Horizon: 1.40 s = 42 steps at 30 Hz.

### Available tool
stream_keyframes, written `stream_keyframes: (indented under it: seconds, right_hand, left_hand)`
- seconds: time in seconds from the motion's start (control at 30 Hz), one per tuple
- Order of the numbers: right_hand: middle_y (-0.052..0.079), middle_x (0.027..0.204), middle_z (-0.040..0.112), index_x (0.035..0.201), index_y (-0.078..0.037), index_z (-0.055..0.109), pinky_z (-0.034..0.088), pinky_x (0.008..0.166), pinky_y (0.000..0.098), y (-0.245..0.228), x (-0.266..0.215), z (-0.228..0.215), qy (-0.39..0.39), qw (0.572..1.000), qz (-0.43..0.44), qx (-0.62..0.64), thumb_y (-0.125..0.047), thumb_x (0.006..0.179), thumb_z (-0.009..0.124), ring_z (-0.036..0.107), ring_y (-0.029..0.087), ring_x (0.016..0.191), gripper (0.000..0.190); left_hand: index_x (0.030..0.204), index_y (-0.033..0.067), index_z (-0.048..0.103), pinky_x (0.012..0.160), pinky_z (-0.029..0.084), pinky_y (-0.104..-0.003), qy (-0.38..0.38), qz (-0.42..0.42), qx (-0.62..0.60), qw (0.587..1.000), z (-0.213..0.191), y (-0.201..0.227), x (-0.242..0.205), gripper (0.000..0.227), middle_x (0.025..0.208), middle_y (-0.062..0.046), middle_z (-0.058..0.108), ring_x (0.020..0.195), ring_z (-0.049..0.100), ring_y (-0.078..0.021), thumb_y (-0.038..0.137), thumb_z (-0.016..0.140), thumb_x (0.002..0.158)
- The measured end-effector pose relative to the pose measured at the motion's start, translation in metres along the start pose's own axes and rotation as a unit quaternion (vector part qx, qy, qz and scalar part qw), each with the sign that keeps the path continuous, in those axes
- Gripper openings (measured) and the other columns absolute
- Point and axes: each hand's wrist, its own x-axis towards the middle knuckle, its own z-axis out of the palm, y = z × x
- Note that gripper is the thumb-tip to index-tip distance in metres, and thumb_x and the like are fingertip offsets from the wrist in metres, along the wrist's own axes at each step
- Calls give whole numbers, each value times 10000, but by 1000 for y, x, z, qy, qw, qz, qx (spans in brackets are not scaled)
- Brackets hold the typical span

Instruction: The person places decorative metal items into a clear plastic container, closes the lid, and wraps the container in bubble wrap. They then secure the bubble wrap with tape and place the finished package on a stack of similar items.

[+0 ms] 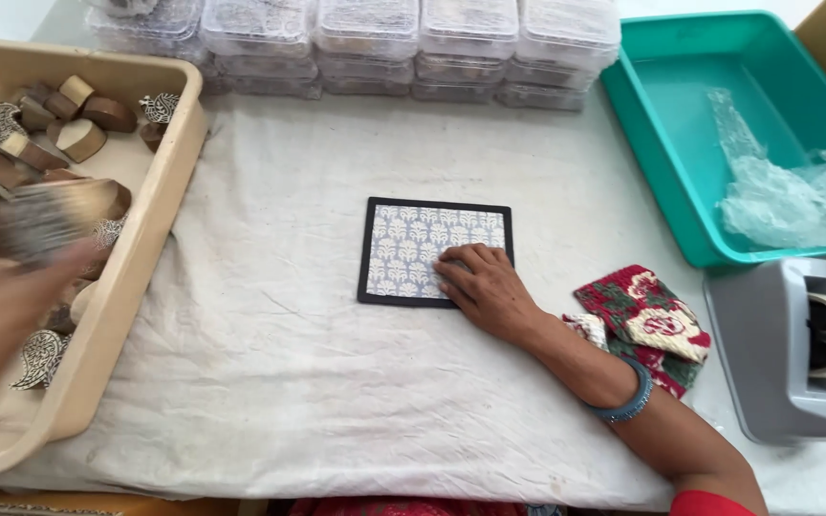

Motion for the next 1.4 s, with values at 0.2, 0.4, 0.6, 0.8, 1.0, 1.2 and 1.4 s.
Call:
stream_keyframes:
  seconds: [0.2, 0.4, 0.6, 0.8, 1.0, 1.2, 1.4]
  right_hand:
    - [75, 1309, 618, 1288, -84, 686, 398, 1029, 420, -1, -2, 1, -1, 1000, -15, -4, -268, 1015, 594, 533, 243, 1233, 342]
    - [82, 1336, 608, 1299, -86, 680, 406, 1042, 428, -2, -6, -10, -10, 1000, -11, 10, -264, 1013, 599, 535, 249, 1260, 346]
    - [71, 1417, 575, 1326, -141, 641, 397, 1093, 446, 3, -49, -69, -70, 997, -14, -33, -382, 953, 640, 522, 257, 1328, 444]
    - [147, 1573, 391, 1464, -309, 540, 316, 1094, 629, 43, -142, -88, -104, 916, 284, -264, -667, 743, 685, 321, 395, 1445, 818]
    - [126, 1592, 440, 1443, -288, 580, 373, 1101, 588, 28, -185, -61, 24, 914, 336, -224, -643, 823, 625, 377, 368, 1486, 717]
    - [119, 1488, 559, 1442, -207, 640, 460, 999, 558, 34, -188, -56, 30, 853, 430, -295, -500, 859, 701, 498, 365, 1342, 655]
    - [100, 1150, 701, 1236, -145, 735, 559, 886, 430, 34, -142, -85, 122, 910, 364, -154, -193, 883, 740, 689, 298, 1047, 356]
  left_hand:
    - [791, 117, 661, 486, 526, -377, 17, 36, -7, 999, 120, 237, 58, 529, 748, -53, 673, 582, 656, -182, 626, 806, 780]
    - [826, 85, 786, 655, 578, -469, -106, 16, -49, 993, 213, 305, 56, 689, 871, -121, 713, 764, 721, -299, 767, 709, 772]
    - [1297, 106, 617, 950, 507, -477, -130, 66, -76, 986, 219, 279, 53, 913, 1369, -102, 576, 1222, 573, -275, 805, 706, 715]
    - [1592, 304, 110, 1262, 46, -505, -232, 165, -143, 948, 247, 263, 73, 1350, 1684, 30, 176, 1544, 70, -185, 749, 843, 549]
    - [1643, 342, 124, 1274, -2, -532, -259, 231, -181, 920, 270, 255, 82, 1239, 1680, -28, 281, 1568, 178, -198, 584, 823, 650]
    - [1591, 312, 339, 1317, 70, -509, -206, 229, -227, 924, 266, 251, 78, 1031, 1604, -86, 446, 1542, 328, -242, 598, 818, 723]
    - [1540, 289, 341, 1284, 69, -489, -197, 214, -227, 929, 263, 261, 74, 1194, 1552, -76, 475, 1497, 347, -241, 643, 911, 553]
